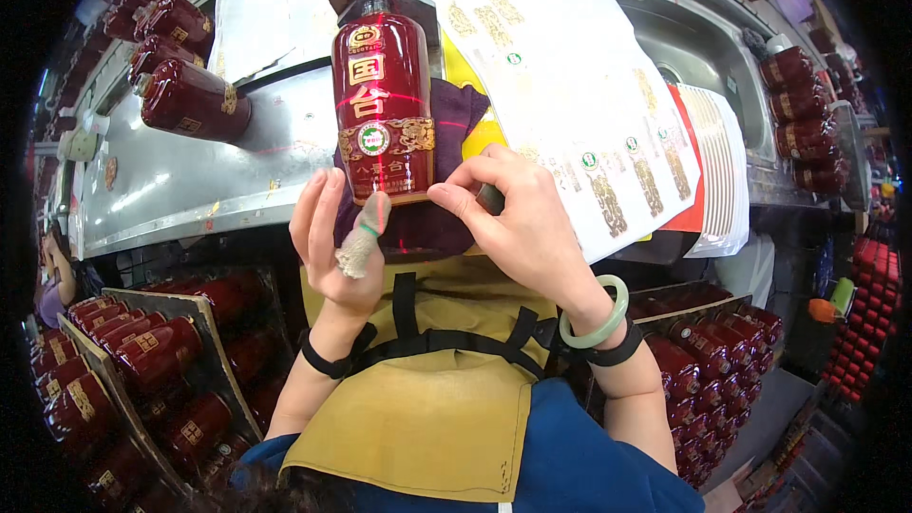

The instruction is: Applying labels to red bottles and inspecting them on a factory production line.

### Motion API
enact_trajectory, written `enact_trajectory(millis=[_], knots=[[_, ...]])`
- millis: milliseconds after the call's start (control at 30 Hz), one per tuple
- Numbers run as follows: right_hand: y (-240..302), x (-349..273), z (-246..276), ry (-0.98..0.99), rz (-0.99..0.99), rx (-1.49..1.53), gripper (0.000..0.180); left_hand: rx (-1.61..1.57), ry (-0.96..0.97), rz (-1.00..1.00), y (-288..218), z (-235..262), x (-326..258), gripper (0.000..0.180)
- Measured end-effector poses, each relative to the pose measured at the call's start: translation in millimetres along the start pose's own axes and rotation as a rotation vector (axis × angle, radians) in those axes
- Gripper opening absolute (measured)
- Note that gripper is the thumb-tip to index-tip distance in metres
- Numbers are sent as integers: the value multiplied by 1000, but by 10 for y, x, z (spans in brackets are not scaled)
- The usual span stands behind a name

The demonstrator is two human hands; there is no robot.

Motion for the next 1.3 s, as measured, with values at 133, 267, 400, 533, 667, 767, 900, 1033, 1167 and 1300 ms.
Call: enact_trajectory(millis=[133, 267, 400, 533, 667, 767, 900, 1033, 1167, 1300], knots=[[13, 8, 0, -19, 34, 17, 23, 37, 37, 23, -68, -71, 57, 55], [12, -9, -11, 5, -3, 60, 23, -26, -82, 100, 10, -10, 44, 32], [49, -15, -1, 0, 27, 50, 21, -111, -75, 106, 66, 3, 3, 31], [71, -37, 17, 0, 13, 50, 20, -165, -87, 134, 108, -18, -33, 34], [115, -97, 58, 16, 41, 76, 21, -263, -145, 308, 176, -30, -101, 37], [97, -96, 76, 3, 33, 54, 20, -224, -110, 206, 137, -25, -85, 48], [46, -45, 56, -21, 47, 52, 20, -191, -100, 156, 139, -21, -79, 48], [-13, -19, 15, -16, 19, 34, 20, -152, -82, 88, 120, -16, -32, 45], [-10, -5, -17, -11, 48, 30, 22, 0, -47, 12, -3, 8, 53, 38], [-21, 20, -47, -9, 23, 38, 23, -96, 34, 1, -29, -20, 115, 27]])
Point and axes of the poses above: each hand's wrist, its own x-axis towards the middle knuckle, its own z-axis out of the back of the hand, y = z × x, the point moved 6 cm from there along x, towards the middle knuckle, and after that the axes turned 13 degrees about -z, right-handed, at the moved point
